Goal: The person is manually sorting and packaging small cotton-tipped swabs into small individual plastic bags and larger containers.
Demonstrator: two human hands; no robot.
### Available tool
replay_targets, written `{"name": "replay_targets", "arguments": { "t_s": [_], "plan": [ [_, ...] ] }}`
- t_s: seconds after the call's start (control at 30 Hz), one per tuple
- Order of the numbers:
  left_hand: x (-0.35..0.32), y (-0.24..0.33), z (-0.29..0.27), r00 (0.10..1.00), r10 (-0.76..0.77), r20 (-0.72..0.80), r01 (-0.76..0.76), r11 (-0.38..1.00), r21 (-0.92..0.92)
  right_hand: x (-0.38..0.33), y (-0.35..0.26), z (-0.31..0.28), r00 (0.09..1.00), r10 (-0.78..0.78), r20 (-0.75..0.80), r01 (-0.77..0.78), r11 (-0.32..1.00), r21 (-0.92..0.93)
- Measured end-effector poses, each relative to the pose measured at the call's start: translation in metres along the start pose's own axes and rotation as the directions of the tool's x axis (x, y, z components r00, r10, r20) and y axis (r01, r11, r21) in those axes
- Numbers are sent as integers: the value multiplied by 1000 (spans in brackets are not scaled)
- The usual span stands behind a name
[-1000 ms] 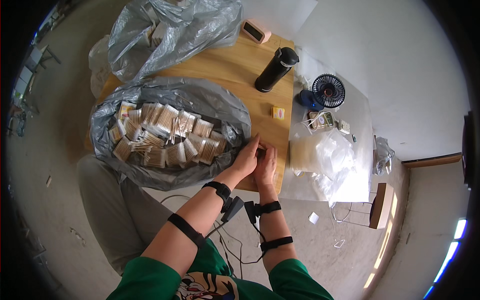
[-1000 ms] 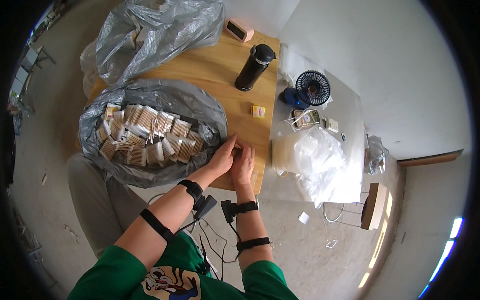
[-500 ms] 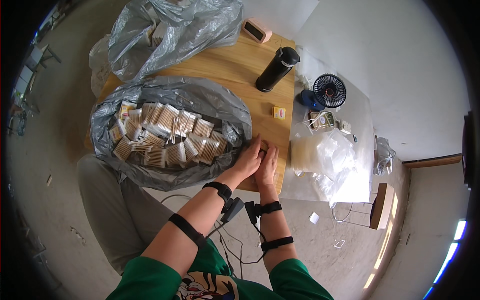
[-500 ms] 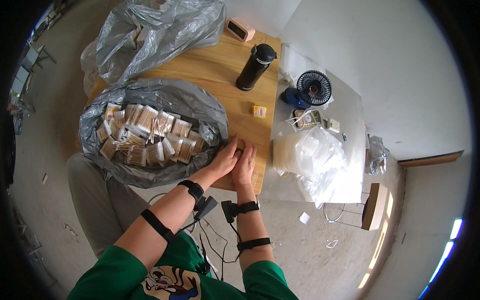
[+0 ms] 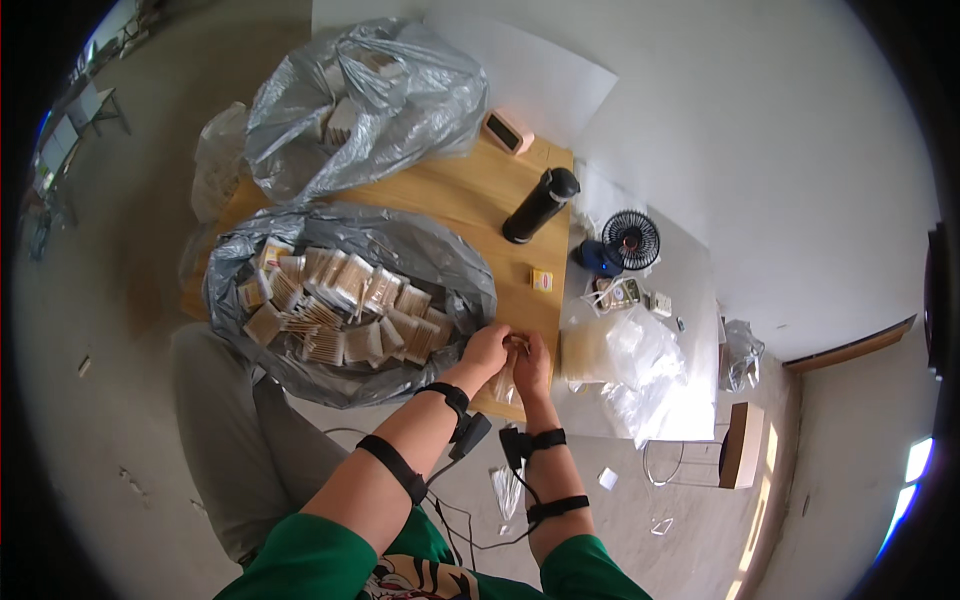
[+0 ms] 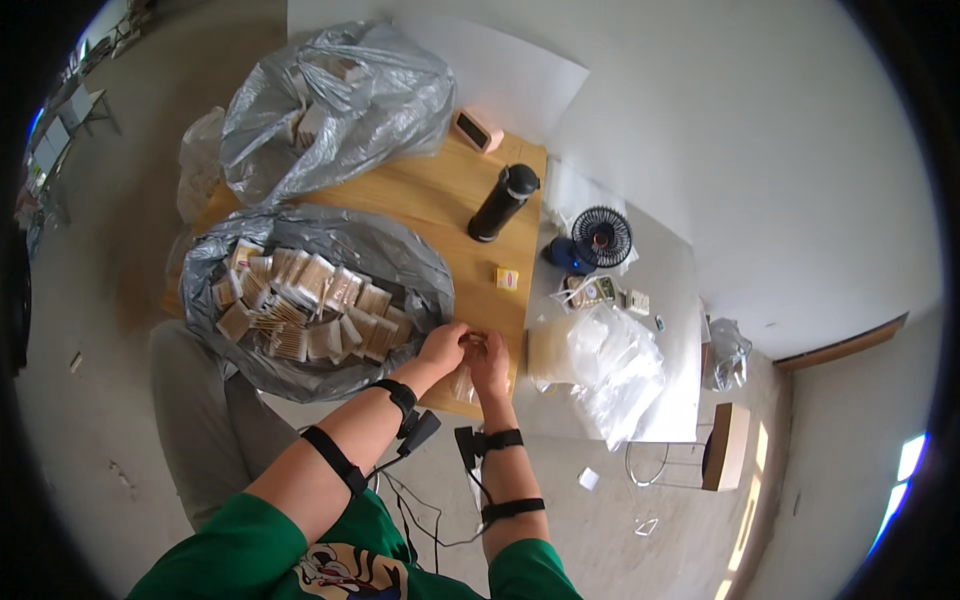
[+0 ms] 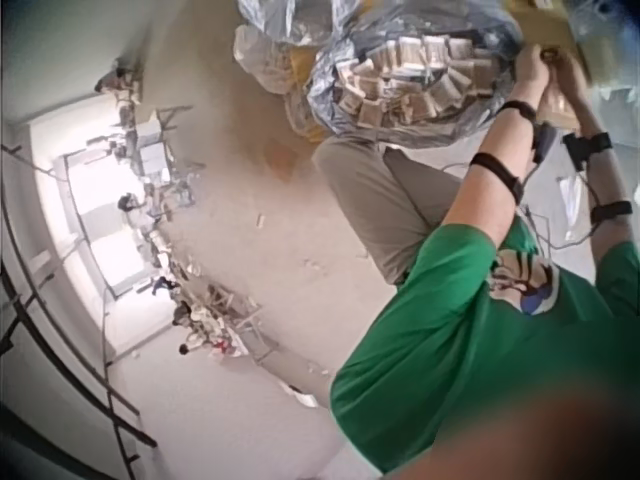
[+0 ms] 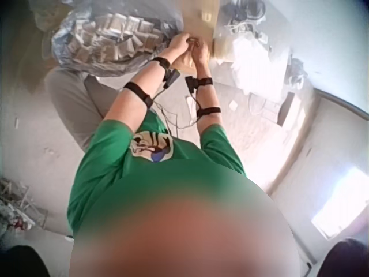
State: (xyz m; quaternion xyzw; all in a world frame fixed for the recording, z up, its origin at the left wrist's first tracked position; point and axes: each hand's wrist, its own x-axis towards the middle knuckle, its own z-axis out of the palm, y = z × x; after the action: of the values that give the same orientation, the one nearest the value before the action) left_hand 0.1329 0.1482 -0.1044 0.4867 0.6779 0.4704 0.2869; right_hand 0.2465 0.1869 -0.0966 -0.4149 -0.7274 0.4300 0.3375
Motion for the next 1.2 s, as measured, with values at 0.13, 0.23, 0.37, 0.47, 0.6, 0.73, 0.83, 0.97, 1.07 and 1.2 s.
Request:
{"name": "replay_targets", "arguments": {
  "t_s": [0.13,0.23,0.37,0.47,0.6,0.73,0.83,0.97,1.07,1.2],
  "plan": [
    [-1,17,-18,993,92,-78,-87,995,56,5,-24,-9,973,-229,-15,205,898,-390],
    [-1,25,-29,991,-3,-136,-4,999,-51,11,-32,-5,991,49,-126,-35,994,108],
    [-8,8,-39,987,-31,-155,34,999,13,16,-24,6,984,178,-24,-170,966,194],
    [-17,1,-53,980,-90,-175,75,993,-91,41,-2,0,970,224,-98,-203,961,187],
    [-32,-1,-92,994,-1,-113,-28,966,-255,88,52,-36,920,266,-290,-304,948,-96],
    [-52,-11,-138,980,-101,-169,41,944,-328,113,38,-16,910,225,-349,-375,804,-460],
    [-60,-15,-163,972,-114,-206,46,950,-310,108,22,-3,901,179,-395,-377,774,-509],
    [-65,-23,-179,967,-70,-244,-6,955,-295,106,10,0,864,254,-434,-478,683,-552],
    [-64,-16,-190,972,-69,-223,-8,945,-326,104,10,-10,889,173,-423,-436,603,-668],
    [-65,1,-227,992,-84,-90,49,940,-337,80,-4,-36,943,87,-322,-282,725,-628]
  ]
}}
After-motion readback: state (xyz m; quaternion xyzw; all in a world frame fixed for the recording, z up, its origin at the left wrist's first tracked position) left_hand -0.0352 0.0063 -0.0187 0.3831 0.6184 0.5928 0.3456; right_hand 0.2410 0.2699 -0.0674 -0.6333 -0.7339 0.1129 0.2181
